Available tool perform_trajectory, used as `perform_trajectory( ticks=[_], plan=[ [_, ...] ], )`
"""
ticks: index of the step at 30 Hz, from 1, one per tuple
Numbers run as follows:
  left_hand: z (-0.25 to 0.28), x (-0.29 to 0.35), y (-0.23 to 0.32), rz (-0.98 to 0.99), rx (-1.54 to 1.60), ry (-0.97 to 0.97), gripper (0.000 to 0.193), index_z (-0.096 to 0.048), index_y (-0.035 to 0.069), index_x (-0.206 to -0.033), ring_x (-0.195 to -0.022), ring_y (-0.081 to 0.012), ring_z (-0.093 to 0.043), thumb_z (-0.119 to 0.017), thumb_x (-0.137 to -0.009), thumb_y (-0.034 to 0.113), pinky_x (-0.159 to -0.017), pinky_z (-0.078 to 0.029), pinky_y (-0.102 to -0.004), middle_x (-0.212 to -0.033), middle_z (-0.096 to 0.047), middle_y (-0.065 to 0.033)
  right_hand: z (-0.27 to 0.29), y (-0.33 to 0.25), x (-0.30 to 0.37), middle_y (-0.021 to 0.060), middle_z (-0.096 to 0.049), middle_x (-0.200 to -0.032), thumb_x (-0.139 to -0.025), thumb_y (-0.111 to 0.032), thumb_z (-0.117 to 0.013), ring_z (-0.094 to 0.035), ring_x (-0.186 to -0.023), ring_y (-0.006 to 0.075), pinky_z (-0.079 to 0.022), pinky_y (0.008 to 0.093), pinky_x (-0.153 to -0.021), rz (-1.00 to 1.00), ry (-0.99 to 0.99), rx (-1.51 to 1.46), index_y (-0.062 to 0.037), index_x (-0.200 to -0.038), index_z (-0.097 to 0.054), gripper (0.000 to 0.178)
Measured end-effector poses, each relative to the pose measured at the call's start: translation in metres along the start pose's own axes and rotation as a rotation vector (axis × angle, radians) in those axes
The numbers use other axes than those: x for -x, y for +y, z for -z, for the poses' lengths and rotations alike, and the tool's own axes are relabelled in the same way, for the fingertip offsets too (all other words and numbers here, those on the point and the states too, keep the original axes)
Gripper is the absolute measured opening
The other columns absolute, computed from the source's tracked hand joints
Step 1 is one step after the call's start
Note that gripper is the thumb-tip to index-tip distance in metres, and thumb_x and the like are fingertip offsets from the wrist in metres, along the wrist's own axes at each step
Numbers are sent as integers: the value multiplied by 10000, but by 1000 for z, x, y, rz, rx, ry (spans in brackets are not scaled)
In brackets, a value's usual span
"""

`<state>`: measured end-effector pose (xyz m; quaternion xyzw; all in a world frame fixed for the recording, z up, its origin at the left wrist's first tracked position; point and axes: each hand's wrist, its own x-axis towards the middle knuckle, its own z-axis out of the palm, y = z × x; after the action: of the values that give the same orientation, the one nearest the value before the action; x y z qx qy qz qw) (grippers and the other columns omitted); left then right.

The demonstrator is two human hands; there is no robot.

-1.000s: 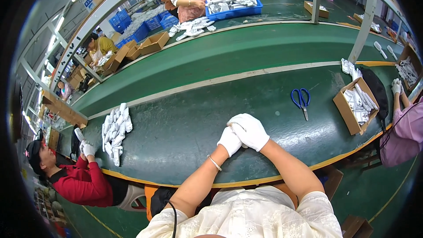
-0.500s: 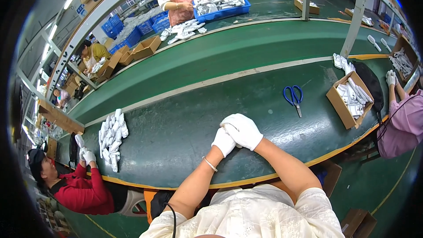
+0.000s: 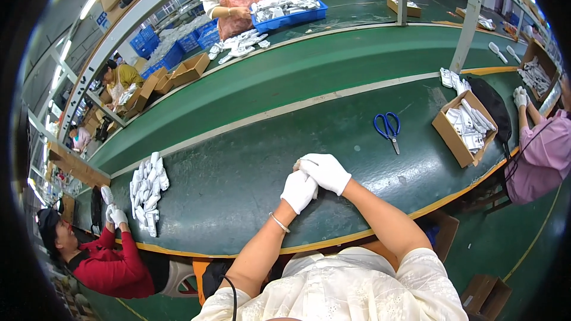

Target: The person puts on gloves, tests and assembles handheld fans by fitting components and plastic casings together, and rests their hands on the table.

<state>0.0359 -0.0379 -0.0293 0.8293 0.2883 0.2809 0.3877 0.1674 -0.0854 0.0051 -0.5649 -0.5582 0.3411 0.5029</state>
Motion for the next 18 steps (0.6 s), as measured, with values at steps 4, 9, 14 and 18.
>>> perform_trajectory(
  ticks=[4,9,14,18],
  plan=[
    [4,1,5,40,85,-18,350,-645,18,-833,-542,-253,-618,-447,-1001,252,-578,-500,-375,-587,-611,-100,-2,7,1,83,-727,-878,-997,-308,-547,-669,-833,154,-523,300,-781,-112,4,-171,-18,-960,-729,344],
    [1,3,-5,17,85,-17,333,-648,20,-864,-524,-229,-611,-452,-1006,249,-546,-494,-359,-586,-610,-85,-9,13,-1,82,-715,-822,-995,-326,-554,-665,-778,150,-523,302,-743,-111,44,-158,-19,-952,-725,355],
    [9,2,29,308,330,-121,337,-643,17,-901,-448,-180,-581,-435,-1031,247,-436,-462,-311,-596,-630,-66,1,-7,2,68,-688,-730,-998,-335,-553,-635,-623,131,-507,285,-604,-328,-17,-234,-25,-961,-714,351],
    [9,2,27,302,330,-102,341,-637,10,-919,-423,-159,-570,-424,-1042,246,-401,-445,-289,-600,-636,-60,-1,-13,3,66,-680,-716,-1001,-334,-550,-624,-598,127,-496,283,-579,-267,3,-199,-25,-950,-707,350]
  ],
)
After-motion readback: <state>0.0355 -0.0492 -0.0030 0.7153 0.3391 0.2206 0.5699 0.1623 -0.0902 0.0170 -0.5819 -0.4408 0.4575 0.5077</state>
